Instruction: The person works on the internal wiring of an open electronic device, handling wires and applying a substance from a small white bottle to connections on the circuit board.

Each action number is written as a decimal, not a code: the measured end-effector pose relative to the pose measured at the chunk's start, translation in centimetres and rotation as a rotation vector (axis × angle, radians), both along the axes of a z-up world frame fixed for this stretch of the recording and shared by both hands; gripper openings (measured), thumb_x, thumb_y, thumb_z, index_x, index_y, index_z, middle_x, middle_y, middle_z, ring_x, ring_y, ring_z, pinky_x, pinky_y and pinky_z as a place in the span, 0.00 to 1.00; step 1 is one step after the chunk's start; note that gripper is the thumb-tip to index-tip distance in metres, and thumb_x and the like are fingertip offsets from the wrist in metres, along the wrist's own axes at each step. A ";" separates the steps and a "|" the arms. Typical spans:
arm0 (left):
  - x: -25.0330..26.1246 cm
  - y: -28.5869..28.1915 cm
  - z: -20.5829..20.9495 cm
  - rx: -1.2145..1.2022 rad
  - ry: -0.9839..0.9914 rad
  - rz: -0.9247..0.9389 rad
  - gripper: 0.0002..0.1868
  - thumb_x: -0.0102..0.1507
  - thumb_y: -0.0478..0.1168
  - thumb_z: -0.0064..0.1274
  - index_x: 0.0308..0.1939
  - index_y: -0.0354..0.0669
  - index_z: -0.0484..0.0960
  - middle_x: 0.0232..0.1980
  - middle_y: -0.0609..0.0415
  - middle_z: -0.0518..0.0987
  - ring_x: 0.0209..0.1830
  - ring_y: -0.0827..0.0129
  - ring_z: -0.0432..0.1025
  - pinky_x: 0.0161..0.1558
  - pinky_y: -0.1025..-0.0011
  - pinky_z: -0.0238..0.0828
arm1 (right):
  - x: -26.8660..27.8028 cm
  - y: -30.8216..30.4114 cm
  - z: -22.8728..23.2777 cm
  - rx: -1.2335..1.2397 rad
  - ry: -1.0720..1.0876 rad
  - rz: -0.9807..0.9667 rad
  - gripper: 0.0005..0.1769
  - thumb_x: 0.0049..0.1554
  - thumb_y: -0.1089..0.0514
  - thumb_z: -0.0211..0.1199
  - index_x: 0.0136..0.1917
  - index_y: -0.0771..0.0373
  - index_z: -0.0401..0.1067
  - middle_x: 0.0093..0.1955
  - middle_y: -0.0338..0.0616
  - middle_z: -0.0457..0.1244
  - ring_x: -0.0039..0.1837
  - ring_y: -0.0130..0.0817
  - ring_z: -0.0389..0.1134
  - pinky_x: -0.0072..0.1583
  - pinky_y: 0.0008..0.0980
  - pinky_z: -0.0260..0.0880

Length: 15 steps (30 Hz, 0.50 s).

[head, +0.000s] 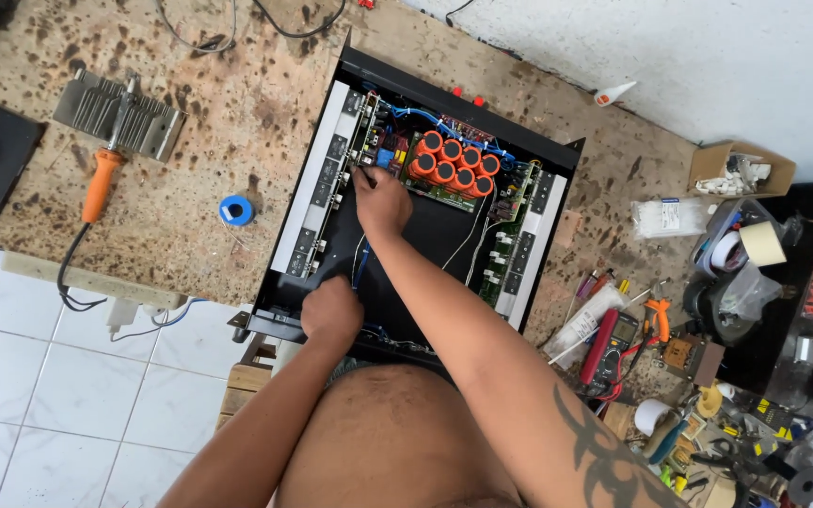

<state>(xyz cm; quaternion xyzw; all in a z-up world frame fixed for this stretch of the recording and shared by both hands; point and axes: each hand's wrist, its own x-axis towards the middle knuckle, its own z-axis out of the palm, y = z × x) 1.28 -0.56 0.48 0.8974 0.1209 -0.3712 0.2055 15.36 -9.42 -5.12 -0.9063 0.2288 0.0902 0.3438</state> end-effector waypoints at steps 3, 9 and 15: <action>0.1 0.1 -0.1 0.015 0.026 -0.011 0.12 0.66 0.43 0.54 0.46 0.38 0.85 0.45 0.44 0.86 0.49 0.46 0.81 0.51 0.53 0.81 | 0.3 0.4 1.4 -0.105 0.072 0.023 0.23 0.60 0.31 0.57 0.54 0.45 0.81 0.44 0.45 0.73 0.52 0.51 0.74 0.57 0.50 0.72; 0.0 0.0 -0.5 0.002 0.036 0.011 0.12 0.65 0.42 0.54 0.46 0.38 0.85 0.44 0.43 0.86 0.49 0.45 0.81 0.51 0.52 0.81 | -1.0 0.6 -0.2 -0.131 0.049 -0.045 0.20 0.59 0.35 0.60 0.52 0.47 0.81 0.42 0.46 0.73 0.51 0.53 0.75 0.57 0.49 0.72; 0.2 0.0 0.4 0.014 0.000 -0.022 0.10 0.65 0.40 0.53 0.44 0.39 0.85 0.43 0.44 0.86 0.47 0.46 0.82 0.50 0.54 0.81 | -1.8 0.3 -0.9 -0.067 0.000 -0.164 0.17 0.58 0.38 0.62 0.52 0.47 0.80 0.43 0.41 0.73 0.53 0.51 0.74 0.57 0.49 0.72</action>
